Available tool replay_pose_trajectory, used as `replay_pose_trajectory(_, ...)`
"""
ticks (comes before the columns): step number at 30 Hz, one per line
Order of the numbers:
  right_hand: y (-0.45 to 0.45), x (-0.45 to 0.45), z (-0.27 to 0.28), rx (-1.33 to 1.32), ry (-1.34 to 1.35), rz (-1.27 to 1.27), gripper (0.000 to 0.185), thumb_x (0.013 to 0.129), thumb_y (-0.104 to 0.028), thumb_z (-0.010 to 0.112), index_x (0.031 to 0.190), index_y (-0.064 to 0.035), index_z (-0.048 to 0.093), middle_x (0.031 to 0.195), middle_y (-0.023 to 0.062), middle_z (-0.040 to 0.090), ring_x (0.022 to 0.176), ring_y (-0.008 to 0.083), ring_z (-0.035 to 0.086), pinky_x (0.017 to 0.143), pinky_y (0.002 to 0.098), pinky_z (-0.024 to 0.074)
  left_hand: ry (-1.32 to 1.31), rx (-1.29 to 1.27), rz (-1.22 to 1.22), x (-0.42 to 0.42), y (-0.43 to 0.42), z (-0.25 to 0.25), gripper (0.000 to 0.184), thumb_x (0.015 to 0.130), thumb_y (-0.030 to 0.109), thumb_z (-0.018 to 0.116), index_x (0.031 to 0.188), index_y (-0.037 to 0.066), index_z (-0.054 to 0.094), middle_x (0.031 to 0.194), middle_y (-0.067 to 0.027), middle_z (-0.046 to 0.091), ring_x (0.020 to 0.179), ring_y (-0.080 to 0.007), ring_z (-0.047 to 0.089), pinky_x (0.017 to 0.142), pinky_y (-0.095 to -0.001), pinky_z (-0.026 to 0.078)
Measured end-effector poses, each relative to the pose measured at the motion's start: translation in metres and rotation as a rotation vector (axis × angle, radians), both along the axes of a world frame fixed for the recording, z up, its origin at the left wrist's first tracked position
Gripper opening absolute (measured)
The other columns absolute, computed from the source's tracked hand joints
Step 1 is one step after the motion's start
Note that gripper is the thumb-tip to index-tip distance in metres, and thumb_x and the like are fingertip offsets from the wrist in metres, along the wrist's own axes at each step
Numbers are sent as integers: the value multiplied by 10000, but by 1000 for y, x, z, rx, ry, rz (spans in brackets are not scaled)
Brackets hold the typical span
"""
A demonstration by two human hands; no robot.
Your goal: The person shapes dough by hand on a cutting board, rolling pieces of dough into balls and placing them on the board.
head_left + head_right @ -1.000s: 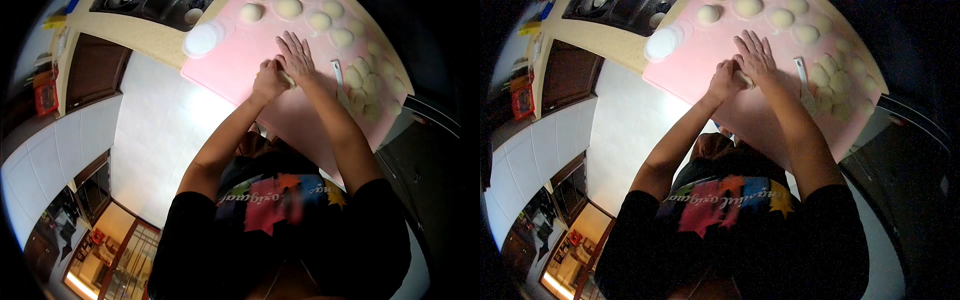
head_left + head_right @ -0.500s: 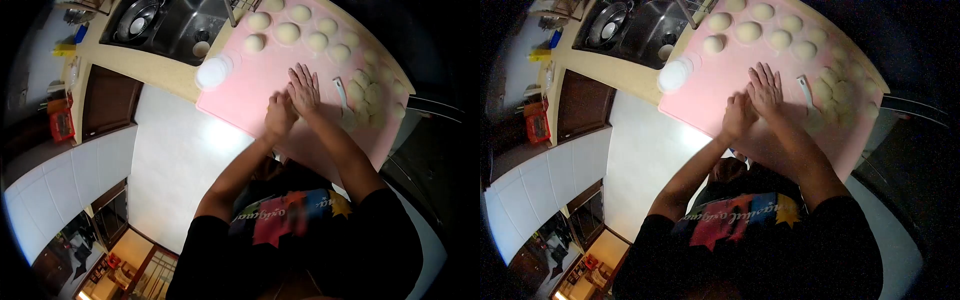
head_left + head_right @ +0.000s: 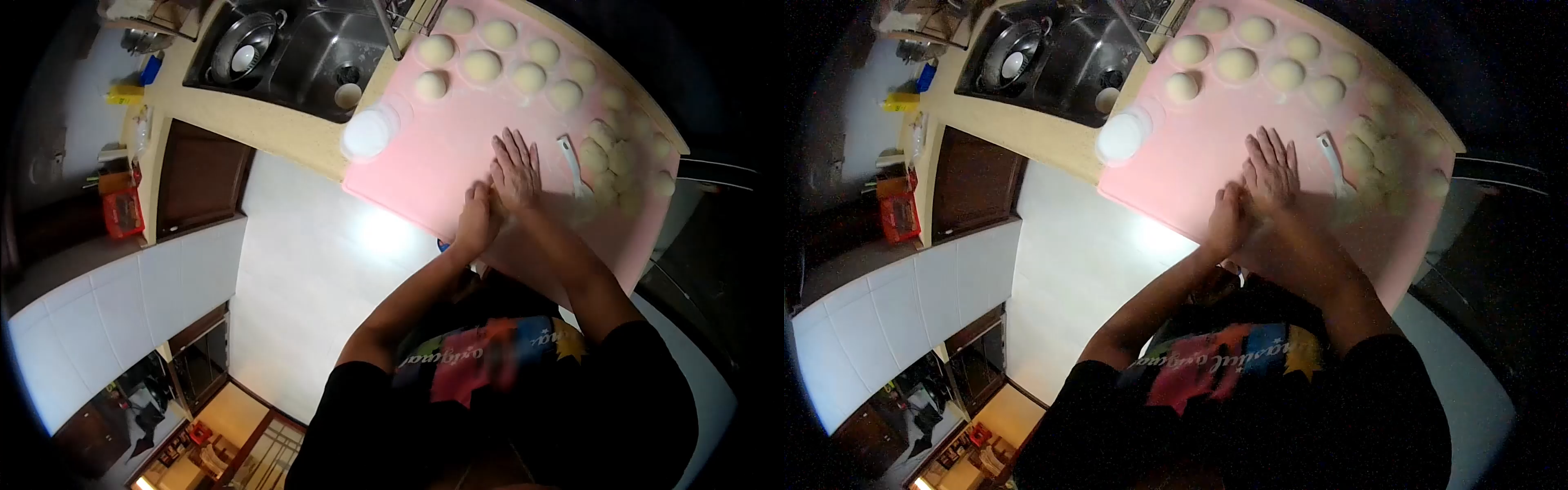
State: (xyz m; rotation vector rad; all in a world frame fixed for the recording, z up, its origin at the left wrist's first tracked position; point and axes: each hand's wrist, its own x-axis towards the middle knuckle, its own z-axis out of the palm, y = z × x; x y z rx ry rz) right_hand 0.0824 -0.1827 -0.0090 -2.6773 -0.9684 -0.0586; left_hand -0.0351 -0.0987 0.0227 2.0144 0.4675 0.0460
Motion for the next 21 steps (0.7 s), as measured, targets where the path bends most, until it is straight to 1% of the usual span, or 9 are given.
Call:
replay_pose_trajectory(5,18,51,-19,-45,-51,152,501,1007,-322,488,1462,-113,492,1603,83,361,1519,263,244,1212,537,177,250,13,87,59,14,-1,625,743,242,818,1236,28,499,1249,-213,550,1222,-422,501,982,-507,496)
replay_pose_trajectory(7,26,55,-35,67,247,53,509,1029,-349,469,1476,-107,476,1595,66,378,1521,272,232,1215,510,185,202,53,59,53,8,-7,713,719,241,831,1303,11,491,1324,-228,514,1267,-428,482,1021,-505,484)
replay_pose_trajectory(8,20,64,-52,316,361,101,479,1004,-314,551,1428,-94,523,1550,116,434,1453,287,368,1198,469,262,199,57,61,43,2,3,708,744,212,798,1340,11,471,1348,-239,488,1272,-430,484,1027,-492,479)
replay_pose_trajectory(11,32,42,-6,657,698,-92,483,956,-224,642,1401,-66,540,1500,151,491,1380,322,464,1145,420,357,112,-8,71,15,0,8,713,779,190,758,1390,-1,444,1371,-249,458,1287,-435,469,1041,-478,466)
replay_pose_trajectory(13,56,61,23,573,529,37,518,883,-160,712,1361,-32,558,1424,178,553,1290,360,535,1094,404,411,29,-76,95,10,6,0,722,787,195,751,1404,-13,437,1368,-248,454,1296,-437,453,1050,-477,457)
replay_pose_trajectory(15,90,78,45,497,474,119,543,859,-170,726,1353,-28,551,1348,189,593,1243,376,548,1089,433,410,-77,102,207,9,20,-6,742,804,209,738,1440,-1,417,1364,-243,458,1257,-444,462,1057,-486,435)
replay_pose_trajectory(17,125,104,34,464,341,257,593,829,-165,744,1368,-35,533,1345,207,570,1233,397,531,1084,454,410,-102,382,224,21,56,-4,723,870,270,670,1480,0,391,1401,-227,456,1184,-419,487,1032,-497,422)
replay_pose_trajectory(19,156,116,35,352,211,441,638,799,-150,751,1389,-68,522,1394,211,518,1283,401,486,1086,461,407,-50,425,241,37,90,-9,684,939,367,591,1496,26,387,1468,-208,451,1187,-423,505,1011,-510,423)
replay_pose_trajectory(21,173,122,35,274,339,493,675,775,-131,754,1407,-103,519,1425,215,475,1323,400,447,1097,454,405,-22,472,259,49,116,-15,669,942,382,580,1490,39,405,1487,-176,456,1186,-396,512,990,-494,427)
